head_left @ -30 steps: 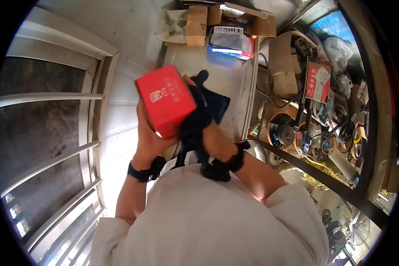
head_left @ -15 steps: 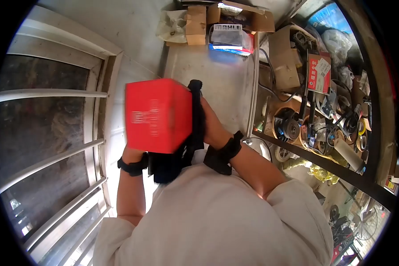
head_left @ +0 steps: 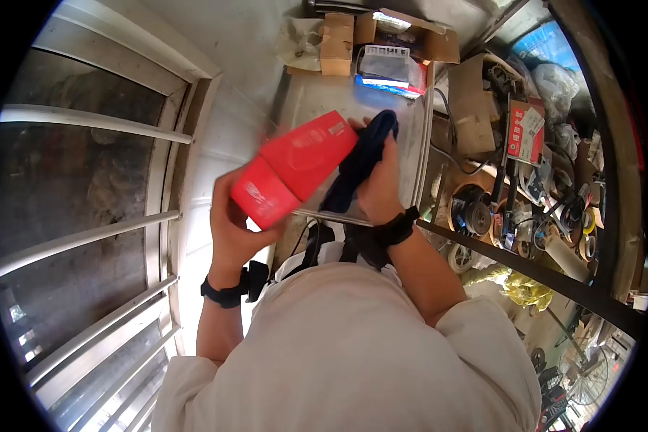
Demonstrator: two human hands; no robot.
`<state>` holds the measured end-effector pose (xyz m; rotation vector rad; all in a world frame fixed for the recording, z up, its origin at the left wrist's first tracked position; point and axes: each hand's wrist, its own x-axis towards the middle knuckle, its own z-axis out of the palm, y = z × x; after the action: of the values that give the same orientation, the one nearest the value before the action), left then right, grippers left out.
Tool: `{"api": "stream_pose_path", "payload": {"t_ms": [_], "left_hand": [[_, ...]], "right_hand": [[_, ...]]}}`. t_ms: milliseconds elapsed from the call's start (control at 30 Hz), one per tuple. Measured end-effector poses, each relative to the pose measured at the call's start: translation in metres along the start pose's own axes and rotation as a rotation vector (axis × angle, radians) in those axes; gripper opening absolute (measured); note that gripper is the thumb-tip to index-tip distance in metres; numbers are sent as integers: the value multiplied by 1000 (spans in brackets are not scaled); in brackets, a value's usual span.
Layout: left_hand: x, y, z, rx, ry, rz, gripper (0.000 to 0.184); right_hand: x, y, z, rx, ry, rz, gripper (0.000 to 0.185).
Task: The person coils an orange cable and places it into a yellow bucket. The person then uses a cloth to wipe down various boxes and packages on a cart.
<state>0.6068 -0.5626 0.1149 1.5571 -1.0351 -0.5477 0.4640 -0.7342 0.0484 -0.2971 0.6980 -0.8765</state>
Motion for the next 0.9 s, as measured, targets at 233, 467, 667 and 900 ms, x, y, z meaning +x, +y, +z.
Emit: {"api": "stream_pose_path", "payload": {"t_ms": [233, 467, 667, 900], "left_hand": [[0, -11, 4, 190, -197, -44, 81], [-1, 6, -5, 17, -119, -29, 83], [-10, -6, -21, -112, -245, 5, 82], [-11, -9, -16, -91, -244, -14, 82]], "right_hand": [[-34, 1, 21, -1143, -689, -577, 45], [-32, -29, 34, -1166, -840, -626, 45], [-19, -29, 15, -1212, -797, -679, 29], [-15, -8, -1, -852, -402, -383, 34]]}}
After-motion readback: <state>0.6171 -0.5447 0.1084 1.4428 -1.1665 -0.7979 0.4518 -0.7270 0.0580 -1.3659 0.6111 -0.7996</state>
